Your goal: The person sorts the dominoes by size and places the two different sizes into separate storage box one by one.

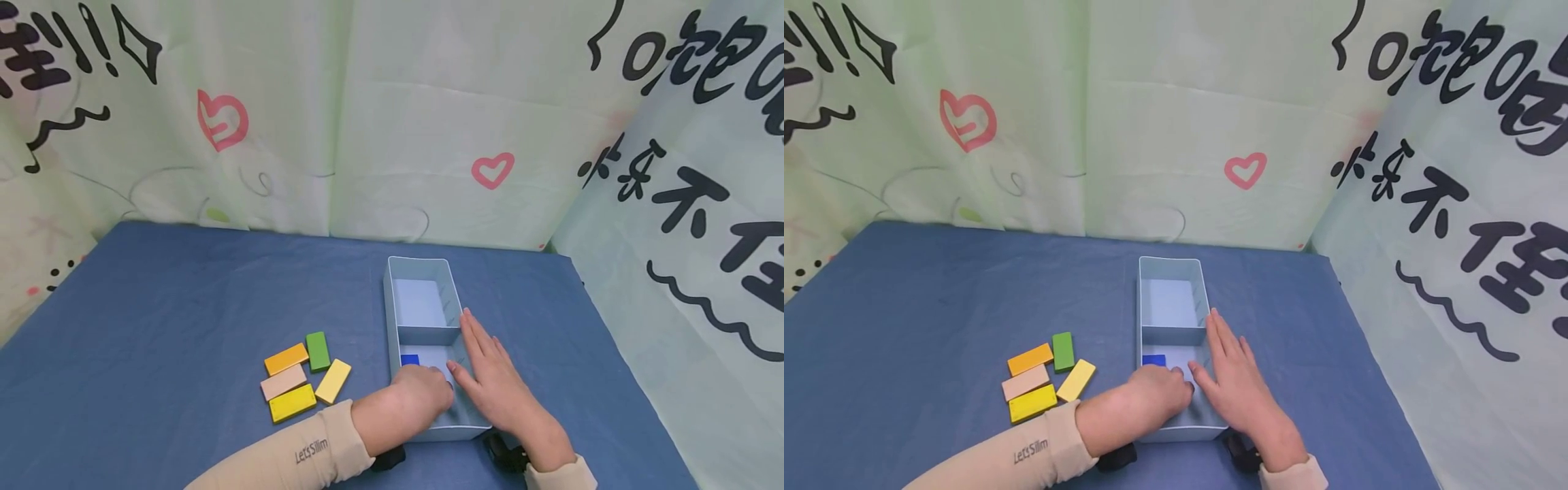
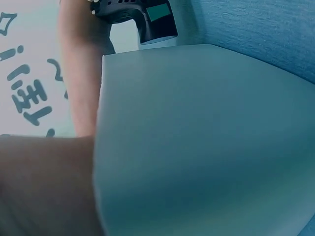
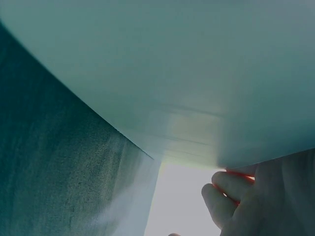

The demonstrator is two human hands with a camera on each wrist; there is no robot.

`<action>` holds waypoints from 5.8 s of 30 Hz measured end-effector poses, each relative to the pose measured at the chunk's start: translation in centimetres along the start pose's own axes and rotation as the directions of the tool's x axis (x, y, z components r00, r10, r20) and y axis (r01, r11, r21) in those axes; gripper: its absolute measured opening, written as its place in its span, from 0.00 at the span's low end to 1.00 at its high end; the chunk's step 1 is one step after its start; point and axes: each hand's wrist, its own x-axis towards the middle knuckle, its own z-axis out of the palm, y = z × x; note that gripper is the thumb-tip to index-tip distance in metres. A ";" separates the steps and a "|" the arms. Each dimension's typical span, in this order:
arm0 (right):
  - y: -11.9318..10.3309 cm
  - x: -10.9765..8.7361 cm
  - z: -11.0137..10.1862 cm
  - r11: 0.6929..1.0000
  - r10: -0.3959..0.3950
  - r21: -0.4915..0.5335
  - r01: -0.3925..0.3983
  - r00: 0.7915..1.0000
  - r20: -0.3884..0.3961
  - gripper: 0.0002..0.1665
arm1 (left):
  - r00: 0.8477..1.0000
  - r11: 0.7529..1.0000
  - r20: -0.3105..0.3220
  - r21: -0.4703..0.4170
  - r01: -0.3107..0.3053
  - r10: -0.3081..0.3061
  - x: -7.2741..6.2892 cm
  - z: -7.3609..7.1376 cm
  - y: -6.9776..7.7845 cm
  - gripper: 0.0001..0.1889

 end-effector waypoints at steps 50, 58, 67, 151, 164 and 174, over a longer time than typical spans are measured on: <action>0.0 -0.1 0.1 1.000 -0.009 0.013 0.009 1.000 -0.009 0.45 | 0.989 0.992 -0.137 0.100 0.073 -0.059 -1.1 0.0 -0.1 0.18; 0.0 -0.2 0.0 1.000 -0.008 0.011 0.008 1.000 -0.007 0.45 | 0.947 0.989 -0.317 0.147 -0.001 0.048 -2.9 -0.2 -1.7 0.13; -0.1 -0.1 -0.1 1.000 0.006 0.025 -0.006 1.000 0.005 0.45 | 0.904 0.994 -0.420 0.104 -0.043 0.083 -4.7 0.1 -4.2 0.15; -0.3 0.1 0.0 1.000 0.015 0.017 -0.016 1.000 0.027 0.46 | 0.944 0.917 -0.190 -0.351 0.192 -0.270 -6.8 4.6 -10.1 0.18; -0.2 0.1 -0.1 1.000 0.015 0.021 -0.015 0.999 0.029 0.46 | 0.936 0.896 -0.168 -0.380 0.228 -0.309 -6.4 4.8 -10.3 0.18; -0.3 0.1 0.0 1.000 0.018 0.020 -0.018 0.999 0.029 0.46 | 0.908 0.830 -0.085 -0.448 0.333 -0.411 -6.4 4.7 -10.1 0.19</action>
